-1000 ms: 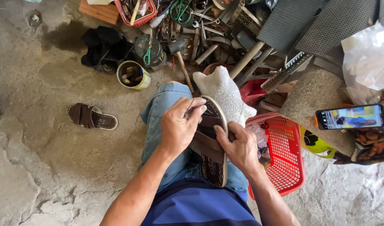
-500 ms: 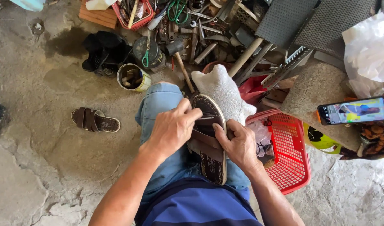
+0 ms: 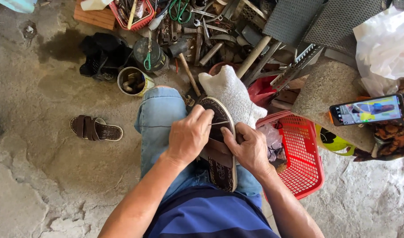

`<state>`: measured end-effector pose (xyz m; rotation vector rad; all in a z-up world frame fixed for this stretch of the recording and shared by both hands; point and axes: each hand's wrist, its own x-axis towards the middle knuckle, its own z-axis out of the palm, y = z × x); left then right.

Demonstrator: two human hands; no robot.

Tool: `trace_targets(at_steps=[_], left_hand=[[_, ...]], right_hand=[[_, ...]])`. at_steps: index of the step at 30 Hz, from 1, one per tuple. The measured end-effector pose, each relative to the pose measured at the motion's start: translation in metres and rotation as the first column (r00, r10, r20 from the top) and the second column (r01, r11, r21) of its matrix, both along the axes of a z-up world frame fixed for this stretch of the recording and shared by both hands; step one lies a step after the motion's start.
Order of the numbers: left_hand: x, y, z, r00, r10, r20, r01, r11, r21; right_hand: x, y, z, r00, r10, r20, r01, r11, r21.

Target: Hand-stitching a leather sandal to repair the sole and straps using a needle and thread.

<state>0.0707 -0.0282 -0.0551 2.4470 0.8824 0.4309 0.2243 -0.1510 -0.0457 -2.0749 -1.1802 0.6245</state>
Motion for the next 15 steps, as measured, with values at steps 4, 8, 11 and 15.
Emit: trace_targets(at_steps=[4, 8, 11, 15], left_hand=[[-0.002, 0.013, 0.029, 0.996, 0.056, 0.073, -0.006, 0.831, -0.556], [-0.036, 0.028, 0.064, 0.966, 0.097, 0.241, 0.148, 0.557, -0.818], [-0.078, 0.046, 0.089, 0.87, 0.19, 0.455, 0.304, 0.519, -0.799], [-0.177, 0.064, 0.085, 0.777, 0.44, 0.451, 0.145, 0.572, -0.807]], right_hand=[[-0.002, 0.001, -0.001, 1.0, -0.005, -0.022, 0.005, 1.0, -0.002], [-0.003, 0.004, 0.004, 0.999, -0.017, -0.037, 0.016, 0.999, -0.046], [-0.003, 0.011, 0.017, 0.999, 0.015, -0.037, -0.017, 0.998, -0.068], [0.007, 0.017, 0.039, 0.97, 0.194, -0.145, -0.207, 0.975, -0.079]])
